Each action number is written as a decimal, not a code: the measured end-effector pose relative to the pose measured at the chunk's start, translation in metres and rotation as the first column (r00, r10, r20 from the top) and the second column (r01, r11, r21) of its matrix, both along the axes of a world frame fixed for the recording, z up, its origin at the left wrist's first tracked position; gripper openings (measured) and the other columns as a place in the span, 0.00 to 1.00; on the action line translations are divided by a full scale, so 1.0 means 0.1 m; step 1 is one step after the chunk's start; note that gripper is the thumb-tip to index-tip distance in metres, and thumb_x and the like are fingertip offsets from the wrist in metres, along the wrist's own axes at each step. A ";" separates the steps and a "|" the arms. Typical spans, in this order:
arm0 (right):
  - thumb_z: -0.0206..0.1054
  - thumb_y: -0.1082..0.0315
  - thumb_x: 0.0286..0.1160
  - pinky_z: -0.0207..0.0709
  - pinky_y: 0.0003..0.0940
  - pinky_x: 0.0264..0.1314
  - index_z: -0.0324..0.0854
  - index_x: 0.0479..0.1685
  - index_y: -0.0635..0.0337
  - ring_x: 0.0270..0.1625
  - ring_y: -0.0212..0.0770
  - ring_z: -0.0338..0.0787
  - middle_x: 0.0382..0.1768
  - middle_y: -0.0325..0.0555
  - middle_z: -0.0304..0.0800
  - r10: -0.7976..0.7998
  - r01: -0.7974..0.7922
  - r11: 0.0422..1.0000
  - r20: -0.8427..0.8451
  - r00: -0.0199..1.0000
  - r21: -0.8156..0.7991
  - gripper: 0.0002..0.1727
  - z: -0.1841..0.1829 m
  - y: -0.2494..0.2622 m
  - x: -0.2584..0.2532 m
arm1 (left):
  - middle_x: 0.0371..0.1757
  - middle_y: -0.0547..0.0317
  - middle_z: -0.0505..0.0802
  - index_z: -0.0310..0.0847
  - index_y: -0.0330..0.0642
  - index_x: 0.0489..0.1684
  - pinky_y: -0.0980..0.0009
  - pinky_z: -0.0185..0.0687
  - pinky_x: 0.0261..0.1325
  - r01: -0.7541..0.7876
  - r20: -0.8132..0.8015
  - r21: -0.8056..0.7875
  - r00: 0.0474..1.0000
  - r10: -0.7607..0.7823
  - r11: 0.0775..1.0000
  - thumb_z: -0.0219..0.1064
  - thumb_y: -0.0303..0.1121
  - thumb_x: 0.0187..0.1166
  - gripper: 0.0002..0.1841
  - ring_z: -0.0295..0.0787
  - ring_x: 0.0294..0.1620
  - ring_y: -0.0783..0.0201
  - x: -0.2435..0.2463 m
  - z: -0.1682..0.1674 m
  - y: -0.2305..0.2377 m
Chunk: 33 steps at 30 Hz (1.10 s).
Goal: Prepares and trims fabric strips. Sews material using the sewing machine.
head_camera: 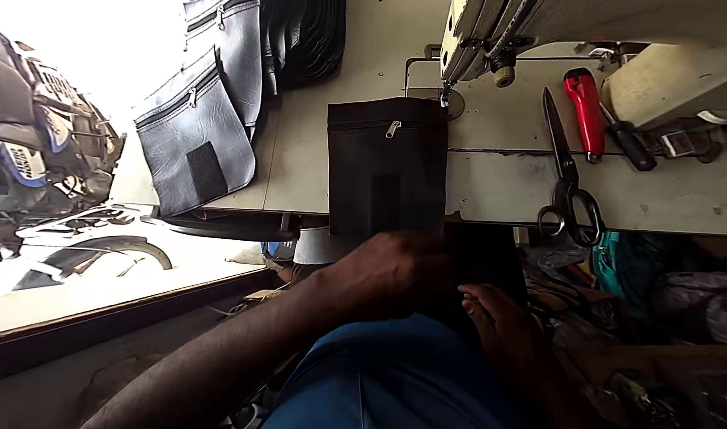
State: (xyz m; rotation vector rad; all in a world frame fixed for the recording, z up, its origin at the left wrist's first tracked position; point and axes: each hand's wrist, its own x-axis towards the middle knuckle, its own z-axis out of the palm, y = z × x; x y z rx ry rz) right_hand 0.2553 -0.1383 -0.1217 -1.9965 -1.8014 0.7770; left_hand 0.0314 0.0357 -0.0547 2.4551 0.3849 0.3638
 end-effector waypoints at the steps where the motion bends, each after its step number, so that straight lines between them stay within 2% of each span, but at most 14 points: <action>1: 0.57 0.44 0.87 0.89 0.32 0.52 0.89 0.61 0.44 0.48 0.28 0.91 0.47 0.31 0.92 -0.006 0.006 1.000 -0.039 0.999 0.006 0.22 0.02 -0.02 0.01 | 0.39 0.68 0.92 0.91 0.50 0.44 0.68 0.87 0.52 0.027 -0.066 -0.041 0.997 -0.030 0.999 0.62 0.42 0.87 0.12 0.89 0.46 0.69 -0.09 -0.05 -0.08; 3: 0.63 0.41 0.82 0.89 0.32 0.46 0.89 0.61 0.43 0.44 0.29 0.90 0.44 0.31 0.91 0.055 -0.059 0.997 -0.103 0.993 -0.042 0.23 0.03 -0.08 0.05 | 0.40 0.67 0.91 0.90 0.51 0.43 0.66 0.88 0.52 0.000 -0.266 -0.112 0.964 -0.029 0.994 0.63 0.45 0.87 0.12 0.89 0.45 0.69 -0.29 -0.11 -0.19; 6: 0.63 0.41 0.83 0.84 0.38 0.67 0.89 0.62 0.41 0.61 0.34 0.89 0.56 0.33 0.92 0.167 -0.205 0.945 -0.163 0.972 -0.255 0.22 0.00 -0.08 0.04 | 0.52 0.59 0.92 0.89 0.52 0.53 0.53 0.85 0.61 -0.082 -0.613 -0.218 0.787 -0.071 0.973 0.63 0.50 0.86 0.16 0.88 0.58 0.56 -0.53 -0.15 -0.25; 8: 0.60 0.47 0.85 0.79 0.37 0.68 0.92 0.48 0.44 0.60 0.35 0.87 0.50 0.33 0.92 0.177 -0.214 0.940 -0.158 0.972 -0.267 0.18 -0.05 -0.06 0.00 | 0.53 0.54 0.91 0.89 0.48 0.52 0.49 0.83 0.64 -0.099 -0.658 -0.288 0.743 -0.122 0.952 0.58 0.47 0.89 0.17 0.87 0.60 0.51 -0.60 -0.23 -0.27; 11: 0.55 0.52 0.90 0.85 0.35 0.42 0.87 0.46 0.49 0.37 0.33 0.88 0.33 0.35 0.88 0.023 -0.095 0.971 -0.310 0.951 -0.221 0.17 0.00 -0.02 0.02 | 0.40 0.54 0.90 0.86 0.44 0.48 0.50 0.87 0.50 -0.106 -0.532 -0.409 0.835 -0.142 0.906 0.52 0.46 0.93 0.19 0.90 0.44 0.55 -0.69 -0.17 -0.21; 13: 0.55 0.49 0.91 0.79 0.34 0.23 0.84 0.49 0.52 0.21 0.33 0.80 0.22 0.35 0.80 -0.093 0.025 0.989 -0.491 0.866 -0.144 0.18 0.09 -0.02 0.16 | 0.28 0.64 0.85 0.85 0.48 0.41 0.64 0.81 0.33 -0.137 -0.378 -0.494 0.923 -0.070 0.859 0.53 0.50 0.92 0.19 0.82 0.28 0.67 -0.81 -0.04 -0.09; 16: 0.56 0.45 0.89 0.73 0.30 0.18 0.85 0.47 0.51 0.18 0.29 0.75 0.20 0.33 0.77 -0.154 0.147 0.988 -0.404 0.902 -0.049 0.21 0.30 -0.06 0.58 | 0.21 0.72 0.83 0.87 0.52 0.34 0.76 0.74 0.23 -0.181 -0.284 -0.553 0.959 0.021 0.813 0.64 0.50 0.86 0.15 0.77 0.20 0.77 -1.14 0.25 0.22; 18: 0.53 0.49 0.88 0.79 0.43 0.23 0.86 0.45 0.53 0.22 0.38 0.82 0.23 0.39 0.82 -0.136 0.122 0.982 -0.099 0.986 -0.142 0.21 0.46 -0.13 0.91 | 0.21 0.71 0.85 0.89 0.54 0.32 0.76 0.73 0.21 -0.280 -0.358 -0.522 0.929 0.091 0.806 0.67 0.48 0.84 0.13 0.77 0.19 0.75 -1.33 0.45 0.42; 21: 0.68 0.55 0.82 0.80 0.72 0.61 0.86 0.63 0.58 0.56 0.63 0.92 0.53 0.60 0.93 0.032 0.032 0.921 0.155 0.987 -0.389 0.19 0.81 0.00 0.95 | 0.20 0.73 0.86 0.89 0.56 0.31 0.75 0.75 0.21 -0.309 -0.329 -0.402 0.927 0.178 0.862 0.70 0.48 0.81 0.12 0.79 0.19 0.76 -1.22 0.56 0.49; 23: 0.70 0.37 0.75 0.79 0.66 0.71 0.79 0.78 0.54 0.69 0.58 0.88 0.67 0.55 0.88 0.090 -0.070 0.979 0.099 0.991 -0.192 0.38 0.92 0.19 0.65 | 0.28 0.76 0.89 0.91 0.55 0.35 0.74 0.84 0.31 -0.152 -0.193 -0.361 0.977 0.086 0.920 0.68 0.50 0.83 0.13 0.84 0.27 0.78 -0.79 0.56 0.32; 25: 0.61 0.28 0.76 0.85 0.47 0.71 0.75 0.82 0.51 0.71 0.39 0.87 0.70 0.42 0.88 0.162 -0.153 0.986 -0.198 0.967 0.059 0.43 0.95 0.42 0.21 | 0.29 0.68 0.89 0.90 0.47 0.37 0.71 0.83 0.33 0.033 -0.046 -0.406 0.997 -0.056 0.913 0.65 0.47 0.86 0.15 0.85 0.30 0.74 -0.29 0.58 0.12; 27: 0.59 0.36 0.83 0.90 0.32 0.51 0.80 0.74 0.53 0.50 0.29 0.91 0.52 0.37 0.92 0.236 -0.178 0.971 -0.513 0.825 0.160 0.34 0.98 0.54 -0.09 | 0.28 0.65 0.88 0.88 0.44 0.37 0.71 0.81 0.32 0.099 0.011 -0.415 0.995 -0.104 0.904 0.65 0.43 0.87 0.14 0.83 0.29 0.72 -0.06 0.64 0.09; 29: 0.61 0.49 0.89 0.85 0.24 0.31 0.86 0.57 0.55 0.31 0.27 0.87 0.36 0.35 0.90 0.168 -0.076 0.983 -0.639 0.750 0.169 0.20 0.97 0.55 -0.17 | 0.26 0.70 0.88 0.89 0.47 0.35 0.75 0.80 0.29 0.024 -0.010 -0.376 1.000 -0.030 0.926 0.67 0.43 0.85 0.12 0.83 0.26 0.76 -0.13 0.69 0.23; 33: 0.63 0.52 0.88 0.78 0.24 0.22 0.88 0.47 0.54 0.22 0.29 0.81 0.25 0.35 0.85 0.005 0.121 0.982 -0.659 0.752 0.146 0.16 0.91 0.48 0.04 | 0.25 0.76 0.87 0.89 0.52 0.36 0.79 0.78 0.24 -0.094 -0.062 -0.367 0.995 0.076 0.926 0.70 0.43 0.82 0.09 0.80 0.23 0.79 -0.54 0.71 0.58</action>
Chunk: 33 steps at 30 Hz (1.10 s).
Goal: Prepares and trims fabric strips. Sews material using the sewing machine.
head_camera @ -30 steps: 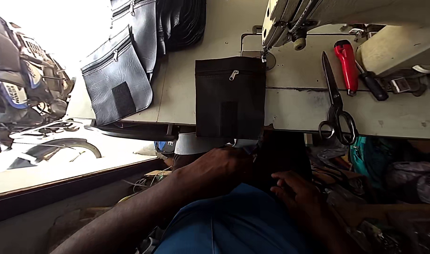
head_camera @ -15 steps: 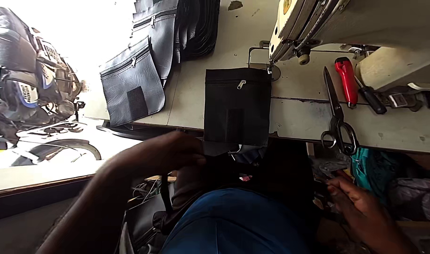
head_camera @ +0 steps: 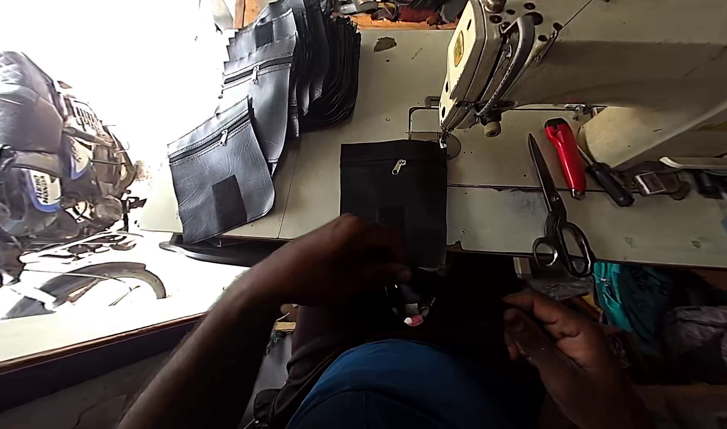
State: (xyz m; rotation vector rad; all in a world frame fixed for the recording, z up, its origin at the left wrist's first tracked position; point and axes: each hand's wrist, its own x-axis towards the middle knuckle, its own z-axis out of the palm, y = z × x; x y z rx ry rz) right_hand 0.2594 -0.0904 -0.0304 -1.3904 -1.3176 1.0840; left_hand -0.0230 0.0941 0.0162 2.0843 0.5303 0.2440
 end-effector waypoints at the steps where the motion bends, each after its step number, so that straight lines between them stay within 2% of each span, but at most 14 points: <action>1: 0.63 0.52 0.88 0.77 0.25 0.21 0.88 0.47 0.55 0.21 0.30 0.81 0.24 0.36 0.84 -0.032 0.032 0.999 -0.020 0.999 -0.010 0.16 -0.02 -0.01 0.04 | 0.25 0.75 0.87 0.90 0.53 0.37 0.79 0.77 0.23 -0.044 -0.010 -0.034 0.999 0.043 0.998 0.71 0.43 0.82 0.08 0.80 0.22 0.79 -0.07 0.01 0.04; 8: 0.60 0.53 0.90 0.79 0.25 0.23 0.87 0.48 0.55 0.24 0.29 0.83 0.26 0.34 0.86 -0.074 0.087 0.995 0.205 0.976 -0.054 0.16 -0.11 -0.04 0.15 | 0.27 0.54 0.91 0.88 0.39 0.41 0.74 0.82 0.27 -0.312 0.095 -0.448 0.915 0.392 0.838 0.70 0.37 0.82 0.10 0.85 0.24 0.65 -0.10 -0.06 0.04; 12: 0.57 0.51 0.90 0.78 0.23 0.23 0.87 0.47 0.54 0.25 0.25 0.83 0.28 0.32 0.87 -0.090 0.118 0.992 0.433 0.897 -0.038 0.18 -0.14 -0.04 0.24 | 0.23 0.53 0.86 0.86 0.37 0.35 0.77 0.73 0.24 -0.357 0.088 -0.620 0.853 0.514 0.699 0.70 0.38 0.82 0.12 0.78 0.20 0.68 -0.10 -0.08 0.02; 14: 0.64 0.48 0.84 0.86 0.32 0.39 0.88 0.53 0.53 0.38 0.31 0.89 0.39 0.38 0.91 -0.194 0.174 0.980 0.622 0.759 0.094 0.19 -0.16 0.00 0.23 | 0.22 0.53 0.85 0.87 0.37 0.33 0.78 0.72 0.23 -0.386 0.066 -0.669 0.820 0.568 0.635 0.71 0.37 0.81 0.12 0.76 0.19 0.70 -0.06 -0.07 0.00; 15: 0.71 0.45 0.77 0.85 0.48 0.53 0.86 0.62 0.60 0.50 0.46 0.89 0.50 0.51 0.90 -0.272 0.182 0.962 0.664 0.697 0.204 0.28 -0.16 0.04 0.19 | 0.21 0.54 0.84 0.86 0.37 0.31 0.79 0.69 0.21 -0.397 0.064 -0.690 0.800 0.597 0.606 0.72 0.37 0.80 0.12 0.74 0.18 0.71 -0.01 -0.07 -0.03; 16: 0.77 0.41 0.69 0.77 0.59 0.63 0.81 0.70 0.63 0.60 0.58 0.84 0.59 0.61 0.85 -0.349 0.172 0.933 0.675 0.650 0.317 0.38 -0.16 0.09 0.13 | 0.20 0.56 0.83 0.85 0.38 0.30 0.79 0.67 0.20 -0.396 0.072 -0.709 0.783 0.618 0.584 0.73 0.37 0.80 0.12 0.71 0.17 0.72 0.06 -0.08 -0.07; 17: 0.80 0.38 0.63 0.73 0.59 0.67 0.77 0.72 0.59 0.65 0.59 0.81 0.63 0.60 0.82 -0.418 0.147 0.894 0.670 0.614 0.423 0.43 -0.16 0.16 0.05 | 0.19 0.56 0.82 0.84 0.38 0.29 0.79 0.67 0.21 -0.382 0.085 -0.726 0.775 0.626 0.571 0.73 0.37 0.79 0.13 0.71 0.17 0.72 0.16 -0.09 -0.12; 20: 0.80 0.39 0.63 0.75 0.46 0.66 0.76 0.65 0.46 0.62 0.45 0.82 0.56 0.43 0.80 -0.499 0.048 0.801 0.622 0.603 0.596 0.34 -0.12 0.38 -0.27 | 0.20 0.56 0.84 0.85 0.36 0.29 0.78 0.68 0.24 -0.310 0.112 -0.759 0.804 0.584 0.573 0.74 0.35 0.79 0.12 0.73 0.19 0.72 0.50 -0.09 -0.28; 23: 0.74 0.56 0.75 0.82 0.41 0.53 0.82 0.50 0.53 0.48 0.42 0.88 0.42 0.44 0.88 -0.526 0.029 0.760 0.588 0.614 0.649 0.14 -0.12 0.60 -0.44 | 0.21 0.53 0.85 0.86 0.34 0.31 0.77 0.68 0.25 -0.275 0.124 -0.753 0.833 0.539 0.598 0.74 0.35 0.79 0.12 0.74 0.20 0.70 0.69 -0.08 -0.30; 25: 0.69 0.63 0.77 0.86 0.36 0.47 0.87 0.46 0.57 0.44 0.40 0.92 0.39 0.45 0.92 -0.540 0.070 0.755 0.558 0.630 0.652 0.08 -0.11 0.70 -0.45 | 0.21 0.53 0.84 0.86 0.34 0.33 0.76 0.69 0.24 -0.275 0.121 -0.740 0.843 0.524 0.613 0.73 0.36 0.80 0.13 0.74 0.20 0.69 0.73 -0.08 -0.24; 27: 0.68 0.64 0.79 0.87 0.29 0.43 0.91 0.44 0.57 0.43 0.34 0.93 0.39 0.43 0.94 -0.529 0.131 0.782 0.537 0.658 0.609 0.08 -0.10 0.76 -0.42 | 0.21 0.55 0.83 0.84 0.36 0.35 0.76 0.69 0.21 -0.294 0.127 -0.678 0.856 0.501 0.674 0.70 0.40 0.84 0.14 0.73 0.18 0.68 0.73 -0.10 -0.14; 29: 0.68 0.62 0.81 0.85 0.23 0.37 0.92 0.45 0.58 0.37 0.27 0.90 0.37 0.38 0.93 -0.501 0.194 0.812 0.489 0.714 0.550 0.10 -0.12 0.81 -0.37 | 0.21 0.59 0.84 0.85 0.39 0.37 0.74 0.72 0.19 -0.369 0.179 -0.441 0.857 0.483 0.818 0.65 0.43 0.87 0.16 0.76 0.16 0.68 0.76 -0.21 0.06; 31: 0.67 0.60 0.83 0.81 0.19 0.33 0.92 0.46 0.56 0.33 0.22 0.86 0.34 0.33 0.91 -0.478 0.239 0.831 0.427 0.767 0.502 0.11 -0.14 0.85 -0.31 | 0.27 0.64 0.89 0.89 0.43 0.41 0.71 0.82 0.29 -0.450 0.224 -0.087 0.861 0.457 0.889 0.65 0.42 0.87 0.13 0.84 0.25 0.70 0.84 -0.40 0.41; 33: 0.66 0.60 0.85 0.79 0.18 0.30 0.91 0.46 0.56 0.31 0.21 0.84 0.33 0.32 0.89 -0.458 0.259 0.841 0.370 0.808 0.475 0.12 -0.17 0.87 -0.28 | 0.44 0.63 0.94 0.91 0.45 0.51 0.62 0.87 0.55 -0.427 0.212 0.248 0.900 0.382 0.869 0.63 0.38 0.87 0.11 0.90 0.47 0.67 0.92 -0.57 0.79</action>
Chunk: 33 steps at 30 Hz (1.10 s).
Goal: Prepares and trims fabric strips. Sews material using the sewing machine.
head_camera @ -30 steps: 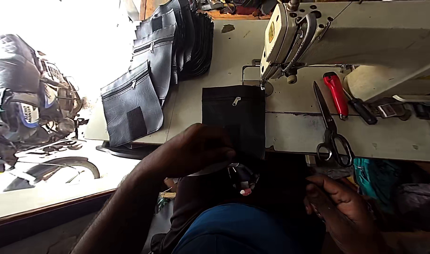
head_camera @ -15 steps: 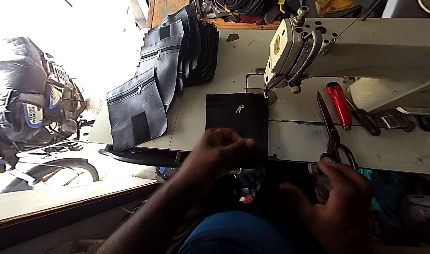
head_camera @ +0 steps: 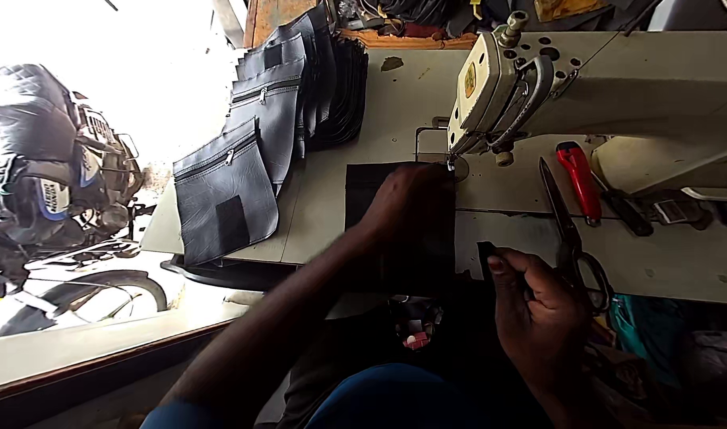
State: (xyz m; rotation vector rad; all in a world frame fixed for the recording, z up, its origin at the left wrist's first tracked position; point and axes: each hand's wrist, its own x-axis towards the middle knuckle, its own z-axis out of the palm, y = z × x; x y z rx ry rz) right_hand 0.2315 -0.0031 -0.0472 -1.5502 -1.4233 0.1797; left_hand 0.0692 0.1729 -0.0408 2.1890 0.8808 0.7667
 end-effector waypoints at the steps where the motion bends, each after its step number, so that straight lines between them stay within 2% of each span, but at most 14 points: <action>1: 0.66 0.60 0.85 0.79 0.18 0.29 0.91 0.45 0.56 0.30 0.22 0.84 0.33 0.32 0.88 0.005 -0.005 1.000 -0.023 1.000 -0.003 0.12 -0.01 0.00 0.01 | 0.51 0.64 0.95 0.91 0.47 0.55 0.56 0.82 0.64 0.031 -0.085 0.105 0.996 -0.023 0.994 0.60 0.36 0.87 0.13 0.88 0.59 0.63 0.04 -0.09 0.19; 2: 0.66 0.60 0.85 0.78 0.18 0.28 0.91 0.44 0.56 0.30 0.22 0.83 0.32 0.31 0.88 0.007 -0.007 1.000 -0.039 0.999 -0.009 0.12 -0.02 0.00 0.02 | 0.54 0.66 0.94 0.90 0.51 0.57 0.51 0.77 0.67 0.072 -0.180 0.183 0.983 -0.039 0.981 0.57 0.36 0.87 0.14 0.84 0.66 0.60 0.07 -0.18 0.35; 4: 0.66 0.59 0.84 0.79 0.17 0.28 0.91 0.44 0.57 0.30 0.22 0.84 0.32 0.31 0.89 0.010 -0.011 1.000 -0.065 0.998 -0.023 0.12 -0.04 -0.01 0.05 | 0.54 0.70 0.94 0.89 0.58 0.56 0.48 0.70 0.67 0.164 -0.350 0.273 0.935 -0.061 0.948 0.56 0.36 0.86 0.14 0.81 0.70 0.58 0.11 -0.29 0.60; 7: 0.67 0.60 0.83 0.78 0.16 0.28 0.91 0.41 0.58 0.29 0.21 0.83 0.31 0.31 0.88 -0.007 0.004 1.000 -0.101 0.995 -0.031 0.12 -0.08 -0.02 0.11 | 0.59 0.70 0.94 0.89 0.57 0.55 0.45 0.68 0.68 0.269 -0.497 0.362 0.866 -0.059 0.893 0.54 0.36 0.86 0.14 0.79 0.74 0.56 0.14 -0.33 0.81; 9: 0.67 0.60 0.83 0.80 0.16 0.29 0.90 0.42 0.58 0.30 0.21 0.85 0.32 0.31 0.89 -0.025 0.019 0.999 -0.129 0.991 -0.051 0.12 -0.11 -0.01 0.16 | 0.69 0.68 0.91 0.86 0.53 0.60 0.37 0.63 0.72 0.243 -0.533 0.413 0.846 0.017 0.878 0.51 0.39 0.89 0.17 0.73 0.82 0.51 0.15 -0.37 0.88; 11: 0.67 0.60 0.84 0.82 0.18 0.28 0.90 0.43 0.58 0.30 0.23 0.86 0.32 0.32 0.90 -0.032 0.018 0.997 -0.176 0.984 -0.079 0.11 -0.13 0.03 0.20 | 0.78 0.64 0.86 0.81 0.53 0.73 0.30 0.60 0.77 0.131 -0.533 0.433 0.835 0.135 0.892 0.47 0.45 0.92 0.22 0.69 0.87 0.47 0.15 -0.38 0.86; 12: 0.66 0.60 0.84 0.83 0.19 0.28 0.89 0.45 0.58 0.29 0.24 0.87 0.32 0.32 0.90 -0.036 0.018 0.996 -0.199 0.979 -0.093 0.11 -0.14 0.06 0.21 | 0.75 0.63 0.87 0.82 0.53 0.72 0.32 0.62 0.76 0.060 -0.490 0.450 0.851 0.190 0.891 0.48 0.47 0.92 0.22 0.73 0.84 0.48 0.16 -0.37 0.82; 15: 0.68 0.60 0.83 0.90 0.29 0.31 0.81 0.66 0.56 0.32 0.32 0.91 0.36 0.35 0.92 -0.060 0.018 0.988 -0.278 0.959 -0.152 0.18 -0.16 0.18 0.22 | 0.46 0.61 0.94 0.91 0.53 0.52 0.49 0.77 0.57 -0.084 -0.340 0.423 0.908 0.244 0.902 0.57 0.46 0.88 0.15 0.87 0.56 0.53 0.22 -0.36 0.68; 17: 0.69 0.60 0.81 0.90 0.31 0.28 0.74 0.71 0.52 0.29 0.34 0.91 0.34 0.34 0.92 -0.104 0.045 0.979 -0.298 0.949 -0.199 0.22 -0.16 0.28 0.22 | 0.43 0.59 0.92 0.93 0.54 0.48 0.52 0.80 0.51 -0.109 -0.392 0.313 0.890 0.233 0.943 0.60 0.47 0.87 0.15 0.87 0.51 0.53 0.27 -0.40 0.60; 22: 0.70 0.60 0.82 0.82 0.19 0.28 0.86 0.48 0.53 0.29 0.23 0.86 0.32 0.30 0.89 -0.134 0.098 0.977 -0.185 0.974 -0.192 0.08 -0.18 0.52 0.26 | 0.46 0.56 0.90 0.93 0.53 0.41 0.46 0.79 0.51 -0.133 -0.517 0.149 0.834 0.192 0.980 0.65 0.47 0.82 0.13 0.84 0.57 0.49 0.39 -0.30 0.64; 24: 0.71 0.60 0.82 0.79 0.20 0.23 0.86 0.45 0.52 0.25 0.24 0.84 0.30 0.31 0.88 -0.153 0.119 0.968 -0.147 0.977 -0.220 0.07 -0.18 0.59 0.28 | 0.46 0.56 0.92 0.92 0.52 0.40 0.40 0.79 0.51 -0.125 -0.554 0.023 0.824 0.117 0.992 0.68 0.46 0.79 0.11 0.84 0.62 0.45 0.43 -0.19 0.74; 27: 0.71 0.58 0.81 0.80 0.21 0.29 0.88 0.44 0.49 0.30 0.23 0.85 0.34 0.30 0.89 -0.151 0.136 0.954 -0.039 0.988 -0.267 0.07 -0.19 0.69 0.35 | 0.48 0.55 0.94 0.90 0.49 0.40 0.36 0.77 0.54 -0.084 -0.583 -0.111 0.812 0.003 0.990 0.67 0.44 0.80 0.11 0.83 0.65 0.44 0.46 -0.14 0.88; 29: 0.72 0.59 0.80 0.80 0.24 0.32 0.89 0.43 0.49 0.32 0.23 0.86 0.34 0.31 0.90 -0.165 0.156 0.945 -0.005 0.986 -0.288 0.06 -0.21 0.76 0.41 | 0.47 0.52 0.92 0.89 0.45 0.39 0.38 0.79 0.55 -0.018 -0.574 -0.103 0.817 -0.044 0.995 0.65 0.42 0.82 0.12 0.84 0.63 0.44 0.43 -0.17 0.90; 33: 0.72 0.58 0.80 0.80 0.34 0.28 0.86 0.39 0.52 0.26 0.30 0.85 0.28 0.35 0.88 -0.219 0.230 0.909 0.071 0.973 -0.347 0.09 -0.30 0.91 0.40 | 0.46 0.53 0.90 0.87 0.44 0.44 0.44 0.82 0.58 0.063 -0.478 -0.080 0.873 -0.094 0.995 0.63 0.38 0.85 0.10 0.85 0.58 0.48 0.24 -0.21 0.72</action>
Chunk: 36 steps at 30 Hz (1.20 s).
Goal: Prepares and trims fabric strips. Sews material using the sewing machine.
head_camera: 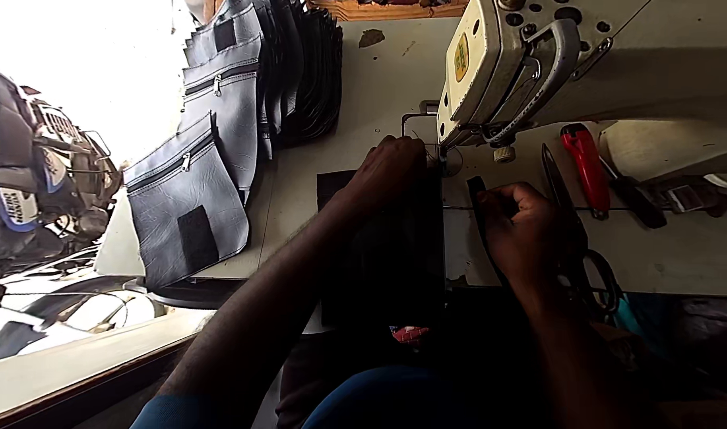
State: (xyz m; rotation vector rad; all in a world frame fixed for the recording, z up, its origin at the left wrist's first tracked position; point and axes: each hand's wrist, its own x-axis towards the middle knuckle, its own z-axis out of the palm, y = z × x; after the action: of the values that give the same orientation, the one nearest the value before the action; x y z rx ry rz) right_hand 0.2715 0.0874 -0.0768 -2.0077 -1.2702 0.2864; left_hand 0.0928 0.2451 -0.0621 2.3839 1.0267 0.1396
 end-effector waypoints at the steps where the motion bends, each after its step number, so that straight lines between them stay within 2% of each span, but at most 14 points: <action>1: 0.71 0.58 0.80 0.80 0.38 0.29 0.86 0.38 0.53 0.26 0.33 0.85 0.27 0.36 0.88 -0.021 0.021 0.999 0.027 0.999 -0.025 0.09 -0.04 0.05 -0.03 | 0.45 0.55 0.90 0.87 0.44 0.43 0.44 0.82 0.58 -0.001 0.054 -0.014 0.999 0.002 1.000 0.64 0.38 0.85 0.09 0.86 0.56 0.50 -0.05 -0.03 -0.05; 4: 0.68 0.58 0.82 0.78 0.43 0.31 0.83 0.37 0.57 0.27 0.40 0.86 0.26 0.42 0.86 -0.063 0.069 0.996 0.085 0.994 -0.061 0.12 -0.08 0.23 -0.16 | 0.42 0.58 0.91 0.88 0.46 0.43 0.46 0.80 0.58 -0.026 0.161 -0.044 0.986 0.033 0.999 0.67 0.39 0.83 0.08 0.87 0.52 0.54 -0.14 -0.11 -0.13; 7: 0.66 0.59 0.83 0.81 0.48 0.34 0.84 0.39 0.60 0.30 0.45 0.88 0.28 0.46 0.87 -0.042 0.048 0.997 0.095 0.995 -0.068 0.12 -0.08 0.36 -0.31 | 0.41 0.59 0.91 0.88 0.46 0.42 0.54 0.81 0.57 -0.020 0.224 -0.042 0.974 0.029 0.999 0.69 0.37 0.82 0.07 0.87 0.49 0.58 -0.11 -0.09 -0.14; 10: 0.65 0.59 0.82 0.79 0.45 0.32 0.84 0.37 0.57 0.30 0.41 0.87 0.27 0.42 0.86 -0.035 0.041 0.997 0.091 0.995 -0.064 0.11 -0.11 0.40 -0.37 | 0.39 0.59 0.91 0.88 0.44 0.41 0.57 0.81 0.57 -0.007 0.245 -0.018 0.969 0.011 1.000 0.70 0.36 0.82 0.06 0.88 0.47 0.60 -0.06 -0.10 -0.12; 15: 0.64 0.55 0.85 0.77 0.44 0.31 0.83 0.36 0.55 0.29 0.40 0.86 0.26 0.41 0.85 -0.038 0.043 0.997 0.076 0.996 -0.069 0.14 -0.13 0.40 -0.37 | 0.39 0.58 0.90 0.89 0.46 0.40 0.52 0.79 0.58 -0.062 0.206 0.030 0.977 0.054 0.998 0.71 0.38 0.79 0.07 0.85 0.51 0.54 0.02 -0.21 -0.10; 20: 0.63 0.55 0.86 0.77 0.41 0.31 0.83 0.38 0.53 0.28 0.37 0.85 0.27 0.38 0.85 -0.009 0.014 0.998 0.075 0.997 -0.058 0.14 -0.13 0.36 -0.36 | 0.37 0.60 0.91 0.89 0.48 0.38 0.52 0.79 0.59 -0.119 0.162 0.019 0.980 0.114 0.993 0.71 0.39 0.77 0.07 0.86 0.49 0.57 0.07 -0.17 -0.13; 26: 0.66 0.56 0.82 0.78 0.39 0.30 0.85 0.35 0.52 0.27 0.35 0.86 0.25 0.37 0.87 -0.007 0.013 0.998 0.106 0.994 -0.057 0.12 -0.13 0.36 -0.38 | 0.38 0.61 0.91 0.89 0.49 0.39 0.50 0.79 0.58 -0.161 0.139 0.020 0.978 0.157 0.987 0.73 0.41 0.74 0.07 0.86 0.50 0.56 0.10 -0.15 -0.17; 29: 0.68 0.56 0.80 0.79 0.42 0.31 0.85 0.35 0.52 0.28 0.37 0.88 0.26 0.38 0.88 -0.002 0.011 0.998 0.132 0.991 -0.066 0.11 -0.14 0.37 -0.39 | 0.44 0.64 0.88 0.89 0.55 0.44 0.47 0.74 0.58 -0.198 0.161 0.091 0.970 0.182 0.976 0.72 0.40 0.74 0.06 0.81 0.57 0.53 0.10 -0.17 -0.26; 31: 0.67 0.56 0.80 0.79 0.43 0.31 0.85 0.36 0.53 0.29 0.39 0.88 0.27 0.39 0.89 -0.001 0.011 0.998 0.155 0.988 -0.067 0.11 -0.15 0.37 -0.40 | 0.48 0.65 0.87 0.90 0.60 0.45 0.49 0.68 0.59 -0.180 0.183 0.204 0.973 0.143 0.962 0.67 0.37 0.78 0.06 0.77 0.61 0.53 0.11 -0.21 -0.35; 33: 0.67 0.57 0.81 0.79 0.44 0.30 0.85 0.36 0.54 0.29 0.40 0.88 0.26 0.40 0.88 0.000 0.010 0.998 0.171 0.985 -0.060 0.12 -0.15 0.36 -0.41 | 0.48 0.66 0.90 0.91 0.59 0.43 0.50 0.66 0.60 -0.141 0.175 0.360 0.981 0.081 0.922 0.60 0.35 0.83 0.11 0.79 0.63 0.55 0.11 -0.26 -0.43; 36: 0.66 0.56 0.81 0.77 0.41 0.30 0.84 0.35 0.54 0.28 0.39 0.87 0.26 0.40 0.87 -0.003 0.011 0.999 0.184 0.983 -0.041 0.13 -0.16 0.36 -0.42 | 0.55 0.65 0.90 0.91 0.56 0.49 0.51 0.68 0.61 -0.055 0.133 0.450 0.991 -0.006 0.891 0.54 0.33 0.87 0.15 0.80 0.65 0.55 0.06 -0.31 -0.52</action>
State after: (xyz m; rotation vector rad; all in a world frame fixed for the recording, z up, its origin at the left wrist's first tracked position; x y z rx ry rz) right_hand 0.2299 0.1235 -0.0925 -2.1130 -1.3797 0.1264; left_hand 0.0984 0.1929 -0.0935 2.7286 1.0501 0.5995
